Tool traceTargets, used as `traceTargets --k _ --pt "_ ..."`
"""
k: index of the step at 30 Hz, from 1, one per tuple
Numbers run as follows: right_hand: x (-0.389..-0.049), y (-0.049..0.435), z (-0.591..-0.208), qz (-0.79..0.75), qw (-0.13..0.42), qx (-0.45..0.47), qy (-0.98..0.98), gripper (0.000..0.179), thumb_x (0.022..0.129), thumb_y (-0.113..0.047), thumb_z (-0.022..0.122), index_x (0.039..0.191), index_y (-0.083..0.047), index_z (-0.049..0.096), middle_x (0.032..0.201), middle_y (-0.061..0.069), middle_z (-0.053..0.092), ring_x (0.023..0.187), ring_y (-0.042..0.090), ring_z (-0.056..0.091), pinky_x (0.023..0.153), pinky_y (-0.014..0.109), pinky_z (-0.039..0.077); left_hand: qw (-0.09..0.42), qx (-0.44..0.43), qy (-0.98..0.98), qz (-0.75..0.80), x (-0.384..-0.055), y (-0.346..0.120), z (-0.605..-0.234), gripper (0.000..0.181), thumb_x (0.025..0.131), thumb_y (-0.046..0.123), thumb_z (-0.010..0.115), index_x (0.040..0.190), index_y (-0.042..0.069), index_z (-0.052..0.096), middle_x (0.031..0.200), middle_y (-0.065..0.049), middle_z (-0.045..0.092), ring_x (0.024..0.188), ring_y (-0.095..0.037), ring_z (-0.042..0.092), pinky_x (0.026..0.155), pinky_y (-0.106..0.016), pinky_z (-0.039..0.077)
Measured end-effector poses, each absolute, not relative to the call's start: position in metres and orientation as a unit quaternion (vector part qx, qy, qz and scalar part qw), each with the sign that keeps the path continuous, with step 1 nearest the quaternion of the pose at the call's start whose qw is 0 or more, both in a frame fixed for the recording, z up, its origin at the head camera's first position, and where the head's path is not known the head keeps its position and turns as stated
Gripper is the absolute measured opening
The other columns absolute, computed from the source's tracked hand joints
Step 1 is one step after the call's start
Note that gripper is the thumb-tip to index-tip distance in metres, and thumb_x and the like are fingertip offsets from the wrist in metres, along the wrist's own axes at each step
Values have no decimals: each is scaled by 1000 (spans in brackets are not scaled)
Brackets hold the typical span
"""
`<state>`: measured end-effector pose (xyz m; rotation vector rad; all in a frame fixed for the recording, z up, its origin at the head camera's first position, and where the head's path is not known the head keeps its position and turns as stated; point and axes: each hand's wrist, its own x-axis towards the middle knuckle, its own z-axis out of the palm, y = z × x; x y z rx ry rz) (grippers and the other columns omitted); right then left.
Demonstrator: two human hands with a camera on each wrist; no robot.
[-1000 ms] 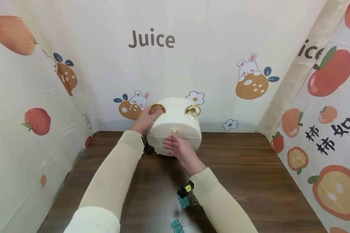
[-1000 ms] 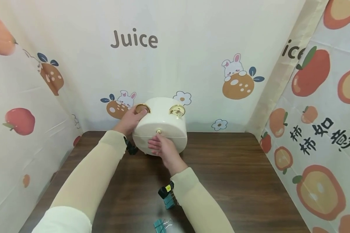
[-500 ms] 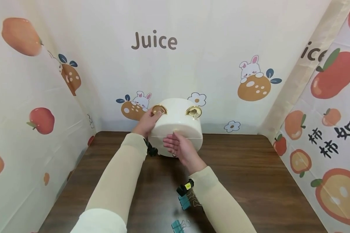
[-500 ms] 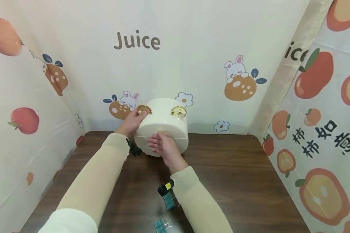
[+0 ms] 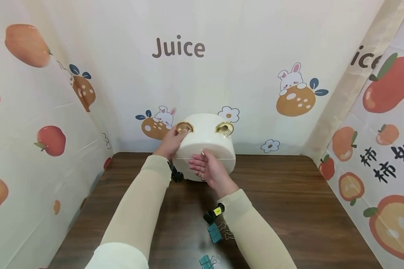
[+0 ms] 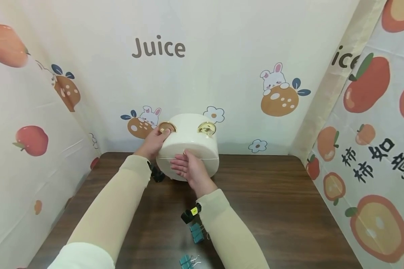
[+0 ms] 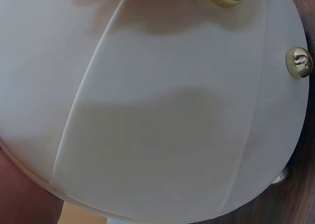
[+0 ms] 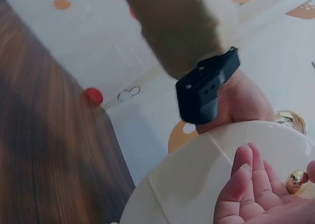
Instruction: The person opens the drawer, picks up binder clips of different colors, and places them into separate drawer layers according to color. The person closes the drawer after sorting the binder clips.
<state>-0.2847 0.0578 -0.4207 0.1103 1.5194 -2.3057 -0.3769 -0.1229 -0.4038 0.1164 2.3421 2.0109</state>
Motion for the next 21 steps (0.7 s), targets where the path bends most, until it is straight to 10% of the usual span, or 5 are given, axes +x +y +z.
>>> traceTargets --k 21 --pt "-283 59 -415 -840 201 69 500 34 110 -36 43 96 -8 58 80 3 68 72 18 65 70 29 51 35 37 758 651 -373 -123 -401 50 108 39 54 152 15 48 151 -9 51 129 -27 50 107 -46 41"
